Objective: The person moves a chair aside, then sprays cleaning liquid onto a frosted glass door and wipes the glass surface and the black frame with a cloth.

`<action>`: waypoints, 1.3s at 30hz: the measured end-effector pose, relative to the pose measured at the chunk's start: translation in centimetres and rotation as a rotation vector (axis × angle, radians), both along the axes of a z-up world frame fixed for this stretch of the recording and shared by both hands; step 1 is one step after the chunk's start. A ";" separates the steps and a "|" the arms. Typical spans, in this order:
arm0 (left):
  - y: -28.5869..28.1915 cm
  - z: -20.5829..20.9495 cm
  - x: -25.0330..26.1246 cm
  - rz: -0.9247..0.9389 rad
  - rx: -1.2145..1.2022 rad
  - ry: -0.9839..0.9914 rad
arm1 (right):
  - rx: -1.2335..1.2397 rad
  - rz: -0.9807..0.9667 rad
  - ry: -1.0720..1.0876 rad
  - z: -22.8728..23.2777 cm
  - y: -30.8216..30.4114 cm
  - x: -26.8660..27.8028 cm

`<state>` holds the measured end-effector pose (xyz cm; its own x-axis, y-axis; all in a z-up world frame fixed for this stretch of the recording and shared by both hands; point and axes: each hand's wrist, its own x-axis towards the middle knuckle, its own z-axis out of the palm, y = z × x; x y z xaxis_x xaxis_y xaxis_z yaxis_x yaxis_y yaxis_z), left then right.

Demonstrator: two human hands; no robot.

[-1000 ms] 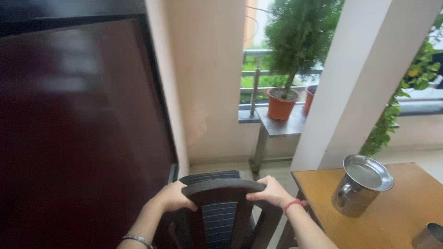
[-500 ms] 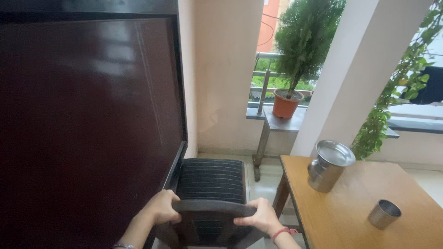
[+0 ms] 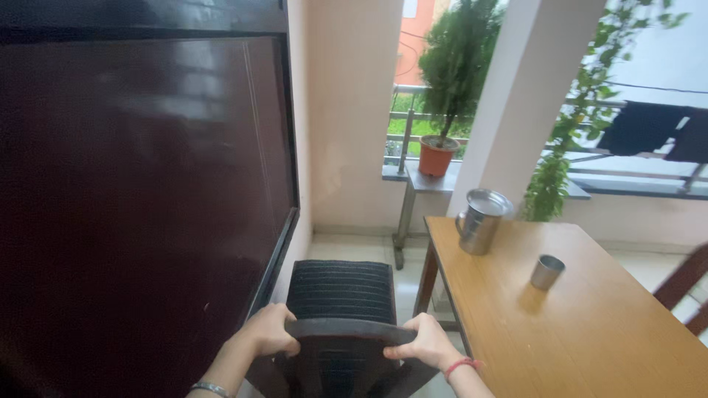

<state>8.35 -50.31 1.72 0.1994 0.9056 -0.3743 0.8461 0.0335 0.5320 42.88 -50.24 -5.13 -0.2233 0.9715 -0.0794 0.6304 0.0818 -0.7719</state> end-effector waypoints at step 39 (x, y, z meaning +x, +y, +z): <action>-61.3 3.7 2.6 0.136 0.006 -0.074 | -0.107 0.217 0.061 5.3 -57.1 3.9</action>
